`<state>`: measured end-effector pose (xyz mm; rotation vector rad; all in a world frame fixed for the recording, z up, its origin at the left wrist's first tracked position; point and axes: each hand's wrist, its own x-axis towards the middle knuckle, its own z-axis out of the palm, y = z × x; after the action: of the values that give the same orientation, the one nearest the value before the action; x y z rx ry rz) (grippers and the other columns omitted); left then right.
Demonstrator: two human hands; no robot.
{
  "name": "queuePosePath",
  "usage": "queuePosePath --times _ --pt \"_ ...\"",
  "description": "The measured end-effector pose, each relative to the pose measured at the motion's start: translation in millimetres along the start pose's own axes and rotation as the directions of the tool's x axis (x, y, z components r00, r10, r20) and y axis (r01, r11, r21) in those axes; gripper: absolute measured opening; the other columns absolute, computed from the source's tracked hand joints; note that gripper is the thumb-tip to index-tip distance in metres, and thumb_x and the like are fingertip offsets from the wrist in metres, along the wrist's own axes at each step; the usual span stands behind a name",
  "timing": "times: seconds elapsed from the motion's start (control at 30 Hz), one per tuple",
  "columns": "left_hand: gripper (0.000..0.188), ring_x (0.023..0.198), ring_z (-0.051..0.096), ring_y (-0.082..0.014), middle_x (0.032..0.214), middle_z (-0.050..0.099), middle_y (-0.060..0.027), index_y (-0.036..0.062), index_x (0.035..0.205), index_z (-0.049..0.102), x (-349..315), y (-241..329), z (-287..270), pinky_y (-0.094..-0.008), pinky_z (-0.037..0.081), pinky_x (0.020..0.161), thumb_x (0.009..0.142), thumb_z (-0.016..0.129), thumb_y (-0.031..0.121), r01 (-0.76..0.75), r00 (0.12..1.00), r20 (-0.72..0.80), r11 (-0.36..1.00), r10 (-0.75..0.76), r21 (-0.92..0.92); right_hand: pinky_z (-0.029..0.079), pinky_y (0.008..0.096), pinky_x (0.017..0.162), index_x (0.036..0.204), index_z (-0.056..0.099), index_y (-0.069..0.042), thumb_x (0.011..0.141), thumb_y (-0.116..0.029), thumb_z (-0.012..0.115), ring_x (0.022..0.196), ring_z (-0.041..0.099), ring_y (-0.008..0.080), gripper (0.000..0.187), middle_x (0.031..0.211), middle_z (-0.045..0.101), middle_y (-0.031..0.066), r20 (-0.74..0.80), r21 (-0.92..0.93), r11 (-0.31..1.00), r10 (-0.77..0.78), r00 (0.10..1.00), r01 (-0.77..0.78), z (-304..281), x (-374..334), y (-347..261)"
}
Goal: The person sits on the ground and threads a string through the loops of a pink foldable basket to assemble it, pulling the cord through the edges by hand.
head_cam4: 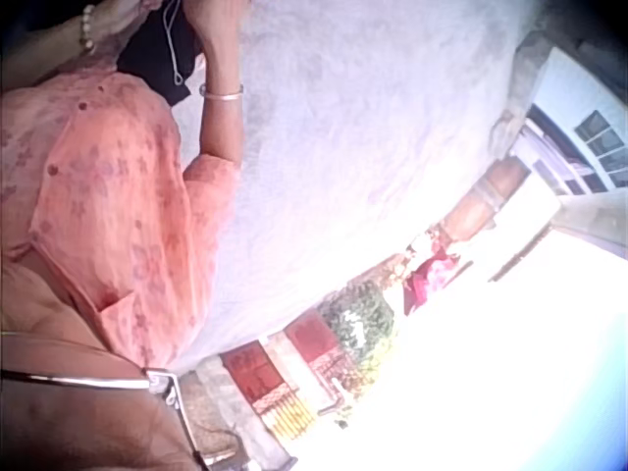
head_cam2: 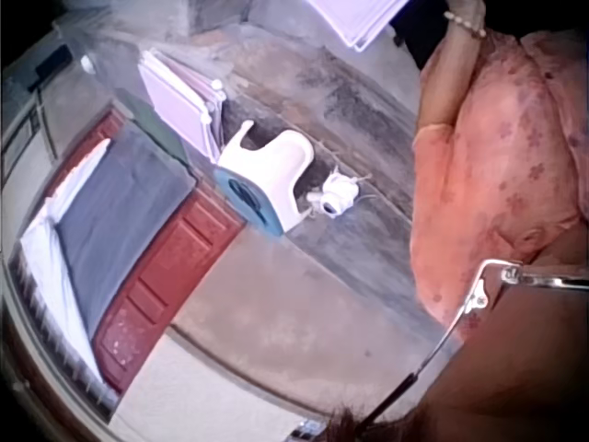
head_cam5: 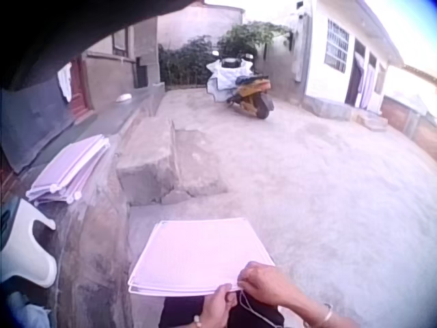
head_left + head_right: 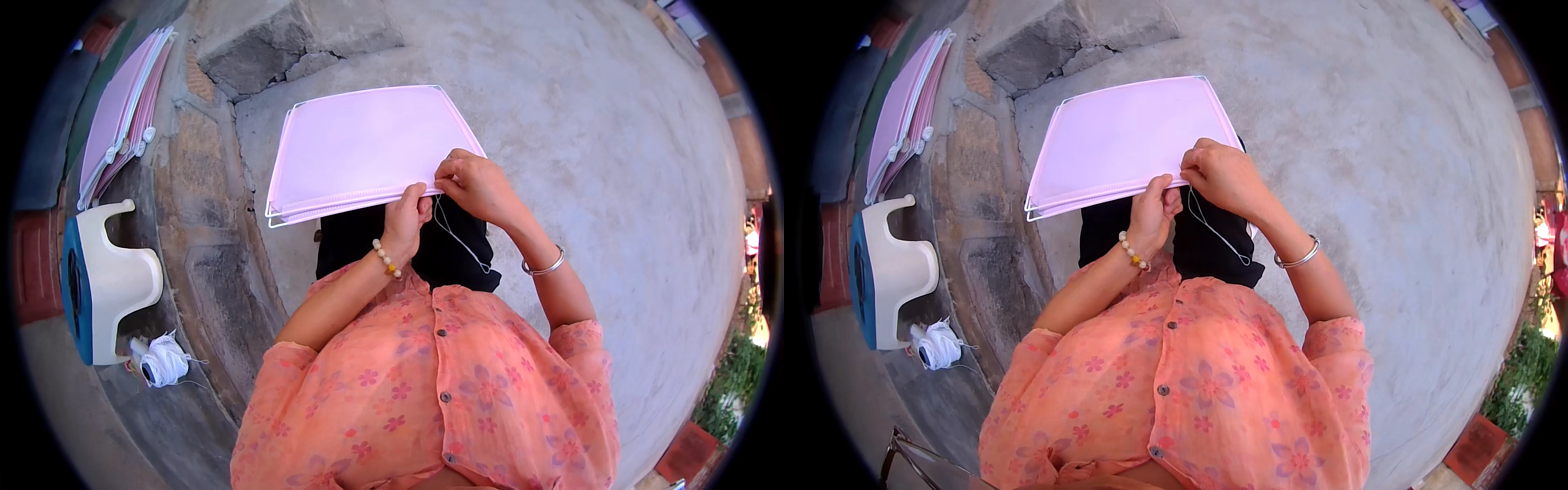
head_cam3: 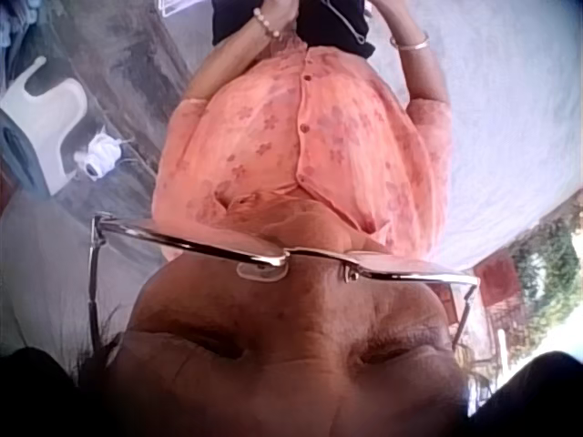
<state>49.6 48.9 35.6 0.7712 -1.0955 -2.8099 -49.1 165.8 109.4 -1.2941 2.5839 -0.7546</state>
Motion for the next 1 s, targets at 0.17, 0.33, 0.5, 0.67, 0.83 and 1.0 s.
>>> queuePosePath --times 0.17,0.33,0.5,0.67,0.83,1.0 --pt "0.017 0.051 0.038 -0.0109 0.059 0.045 -0.0015 0.0069 0.075 0.049 0.0 -5.1 2.7 -0.0259 0.033 0.051 0.089 0.049 0.017 0.000 0.999 -0.049 1.000 -0.001 -0.024 0.046 0.0352 0.062 0.077 0.060 -0.002 0.077 -0.010 0.057 0.069 0.058 0.0285 0.009 0.079 0.057 0.0120 0.079 0.086 0.996 -0.032 0.996 0.025 13.2 8.9 5.4" --pt "0.017 0.051 0.040 -0.0119 0.060 0.047 -0.0031 0.0059 0.075 0.049 -0.8 -10.2 3.1 -0.0271 0.034 0.051 0.088 0.049 0.016 -0.040 0.998 -0.057 0.998 0.037 -0.046 0.042 0.0284 0.052 0.069 0.052 -0.004 0.084 -0.011 0.052 0.061 0.056 0.0187 0.016 0.072 0.057 0.0084 -0.296 0.505 0.852 0.020 0.955 0.139 -4.4 32.5 -11.8" --pt "0.021 0.047 0.042 -0.0123 0.057 0.048 -0.0050 0.0045 0.069 0.050 5.3 -2.2 10.7 -0.0249 0.034 0.045 0.086 0.049 0.016 -0.088 0.995 -0.052 0.991 0.083 -0.105 0.034 0.0186 0.043 0.083 0.047 -0.007 0.095 -0.020 0.044 0.044 0.046 0.0071 0.018 0.062 0.054 0.0017 -0.029 0.948 0.318 0.184 0.982 -0.031 -73.7 2.0 -29.7" --pt "0.020 0.046 0.041 -0.0123 0.057 0.048 -0.0054 0.0051 0.067 0.047 16.2 2.0 16.6 -0.0250 0.033 0.044 0.085 0.049 0.014 -0.116 0.989 -0.109 0.985 0.102 -0.125 0.031 0.0160 0.036 0.093 0.044 -0.002 0.098 -0.014 0.035 0.039 0.034 0.0050 0.016 0.059 0.034 -0.0015 -0.412 0.824 0.414 -0.031 0.911 0.387 -204.7 -77.1 -56.7" --pt "0.014 0.046 0.041 -0.0120 0.057 0.048 -0.0052 0.0051 0.071 0.047 3.1 3.5 54.7 -0.0239 0.035 0.044 0.084 0.050 0.011 -0.167 0.986 -0.023 0.961 0.166 -0.219 0.030 0.0145 0.033 0.089 0.040 -0.003 0.098 -0.017 0.034 0.036 0.035 0.0056 0.018 0.057 0.033 -0.0012 -0.481 0.559 0.704 -0.154 0.863 0.437 -234.6 -130.9 -80.5" --pt "0.014 0.050 0.044 -0.0111 0.060 0.050 -0.0047 0.0078 0.075 0.048 9.1 0.2 38.7 -0.0270 0.037 0.052 0.086 0.052 0.015 0.004 1.000 0.023 0.991 0.000 -0.137 0.037 0.0172 0.041 0.093 0.048 -0.003 0.098 -0.018 0.038 0.043 0.046 0.0073 0.018 0.057 0.037 -0.0016 -0.482 0.597 0.706 -0.065 0.874 0.382 -200.2 -91.1 -58.0"
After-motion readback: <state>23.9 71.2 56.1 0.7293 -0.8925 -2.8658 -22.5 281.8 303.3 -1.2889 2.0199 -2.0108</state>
